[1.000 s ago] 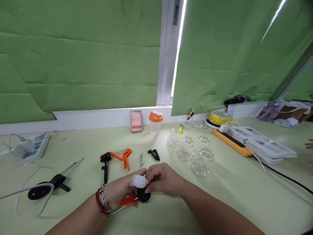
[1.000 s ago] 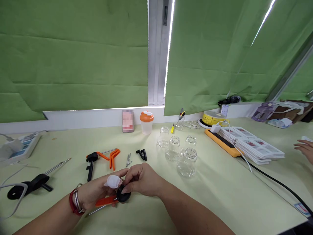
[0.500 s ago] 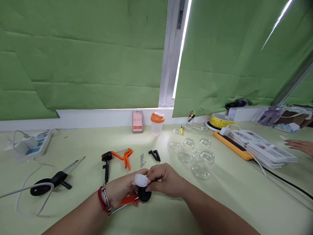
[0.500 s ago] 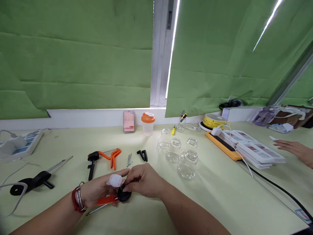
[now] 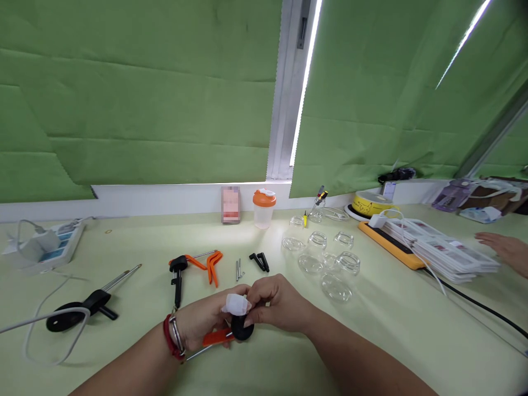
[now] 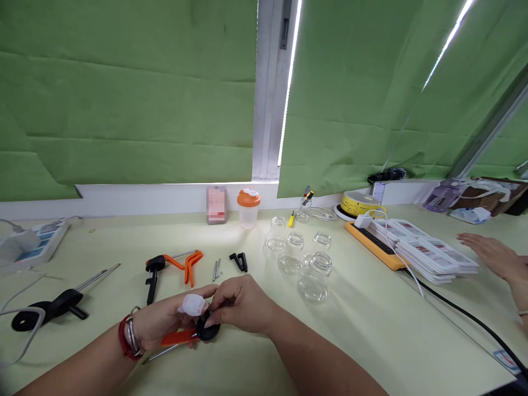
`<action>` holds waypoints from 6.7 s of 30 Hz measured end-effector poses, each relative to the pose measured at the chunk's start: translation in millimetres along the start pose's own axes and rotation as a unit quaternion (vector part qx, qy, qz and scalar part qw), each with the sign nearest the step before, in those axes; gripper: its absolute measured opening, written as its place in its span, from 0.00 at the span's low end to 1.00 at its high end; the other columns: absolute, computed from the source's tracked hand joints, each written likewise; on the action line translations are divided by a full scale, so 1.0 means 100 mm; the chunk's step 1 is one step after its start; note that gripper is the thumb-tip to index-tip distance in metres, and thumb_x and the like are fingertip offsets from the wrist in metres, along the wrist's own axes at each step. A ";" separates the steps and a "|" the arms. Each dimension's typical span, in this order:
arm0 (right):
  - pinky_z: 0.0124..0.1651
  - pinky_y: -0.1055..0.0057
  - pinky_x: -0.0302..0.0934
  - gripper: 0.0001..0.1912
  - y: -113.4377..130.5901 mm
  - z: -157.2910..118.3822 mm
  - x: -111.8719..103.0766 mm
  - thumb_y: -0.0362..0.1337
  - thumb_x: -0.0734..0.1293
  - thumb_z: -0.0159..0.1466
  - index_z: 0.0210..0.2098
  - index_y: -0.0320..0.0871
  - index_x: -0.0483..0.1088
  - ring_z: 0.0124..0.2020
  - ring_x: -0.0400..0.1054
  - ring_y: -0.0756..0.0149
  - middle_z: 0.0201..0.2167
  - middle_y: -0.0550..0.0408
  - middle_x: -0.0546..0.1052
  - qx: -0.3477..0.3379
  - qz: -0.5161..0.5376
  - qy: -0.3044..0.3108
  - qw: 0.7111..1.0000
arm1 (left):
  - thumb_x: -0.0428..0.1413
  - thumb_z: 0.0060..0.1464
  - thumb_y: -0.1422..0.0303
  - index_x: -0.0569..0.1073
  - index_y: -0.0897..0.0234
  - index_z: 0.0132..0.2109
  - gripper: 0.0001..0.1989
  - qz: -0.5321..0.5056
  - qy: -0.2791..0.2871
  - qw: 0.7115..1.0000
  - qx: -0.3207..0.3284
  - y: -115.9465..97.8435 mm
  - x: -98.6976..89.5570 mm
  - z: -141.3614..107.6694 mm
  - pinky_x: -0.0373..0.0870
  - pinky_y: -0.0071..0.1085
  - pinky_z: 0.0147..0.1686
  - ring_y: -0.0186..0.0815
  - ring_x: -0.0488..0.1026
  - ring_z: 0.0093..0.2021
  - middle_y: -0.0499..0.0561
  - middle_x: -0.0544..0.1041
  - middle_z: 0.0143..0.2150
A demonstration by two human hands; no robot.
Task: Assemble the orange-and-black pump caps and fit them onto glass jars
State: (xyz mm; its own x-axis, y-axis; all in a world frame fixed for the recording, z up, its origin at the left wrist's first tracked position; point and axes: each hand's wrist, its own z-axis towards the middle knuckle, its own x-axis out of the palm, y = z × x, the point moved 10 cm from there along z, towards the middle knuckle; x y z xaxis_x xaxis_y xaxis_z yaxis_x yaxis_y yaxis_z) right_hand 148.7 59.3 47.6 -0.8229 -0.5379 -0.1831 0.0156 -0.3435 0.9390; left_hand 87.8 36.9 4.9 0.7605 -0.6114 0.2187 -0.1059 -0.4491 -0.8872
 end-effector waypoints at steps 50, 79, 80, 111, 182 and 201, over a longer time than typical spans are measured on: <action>0.31 0.73 0.63 0.09 0.06 -0.04 0.00 0.34 0.71 0.52 0.33 0.38 0.75 0.28 0.69 0.69 0.29 0.52 0.76 -0.037 -0.081 0.022 0.996 | 0.54 0.46 0.62 0.68 0.61 0.39 0.13 -0.004 0.019 1.000 0.003 -0.01 0.02 0.00 0.63 0.26 0.22 0.33 0.68 0.27 0.47 0.68 0.29; 0.32 0.72 0.66 0.13 -0.27 -0.02 0.12 0.36 0.76 0.45 0.26 0.37 0.71 0.25 0.70 0.71 0.24 0.56 0.75 0.072 0.187 0.015 0.979 | 0.53 0.44 0.63 0.66 0.62 0.37 0.12 -0.012 0.016 1.000 0.000 0.01 -0.01 0.02 0.63 0.28 0.23 0.35 0.68 0.29 0.50 0.70 0.30; 0.31 0.72 0.66 0.14 -0.28 -0.02 0.12 0.36 0.76 0.44 0.26 0.37 0.70 0.24 0.70 0.71 0.24 0.57 0.75 0.080 0.194 0.012 0.978 | 0.53 0.45 0.62 0.66 0.62 0.38 0.12 -0.012 0.018 1.000 0.000 0.01 -0.02 0.02 0.63 0.28 0.23 0.35 0.68 0.29 0.50 0.70 0.30; 0.33 0.74 0.63 0.10 -0.11 -0.02 0.01 0.36 0.74 0.48 0.28 0.38 0.73 0.29 0.68 0.70 0.29 0.54 0.76 0.048 0.049 0.024 0.997 | 0.53 0.47 0.62 0.68 0.61 0.39 0.12 -0.008 0.035 0.999 0.013 0.02 -0.01 0.03 0.62 0.26 0.21 0.34 0.69 0.26 0.49 0.69 0.28; 0.31 0.72 0.63 0.11 -0.19 -0.01 0.07 0.36 0.74 0.47 0.26 0.37 0.71 0.24 0.66 0.74 0.25 0.58 0.73 0.102 0.125 0.011 0.987 | 0.55 0.42 0.59 0.66 0.62 0.37 0.15 -0.043 0.040 0.998 0.013 -0.01 0.02 0.02 0.63 0.25 0.19 0.35 0.70 0.27 0.49 0.70 0.33; 0.31 0.72 0.63 0.11 -0.17 0.00 0.05 0.38 0.74 0.48 0.27 0.38 0.72 0.25 0.66 0.73 0.26 0.58 0.72 0.079 0.095 0.010 0.992 | 0.55 0.42 0.61 0.65 0.62 0.35 0.13 -0.038 0.048 0.998 0.014 -0.04 0.06 0.00 0.61 0.25 0.19 0.34 0.70 0.27 0.49 0.68 0.32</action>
State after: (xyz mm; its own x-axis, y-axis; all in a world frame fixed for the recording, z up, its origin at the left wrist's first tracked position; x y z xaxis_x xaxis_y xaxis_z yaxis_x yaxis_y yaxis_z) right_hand 144.9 62.4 30.8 -0.8025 -0.5966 -0.0019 0.0792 -0.1097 0.9908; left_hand 92.8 35.1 9.7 0.7002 -0.6368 0.3227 -0.0306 -0.4784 -0.8776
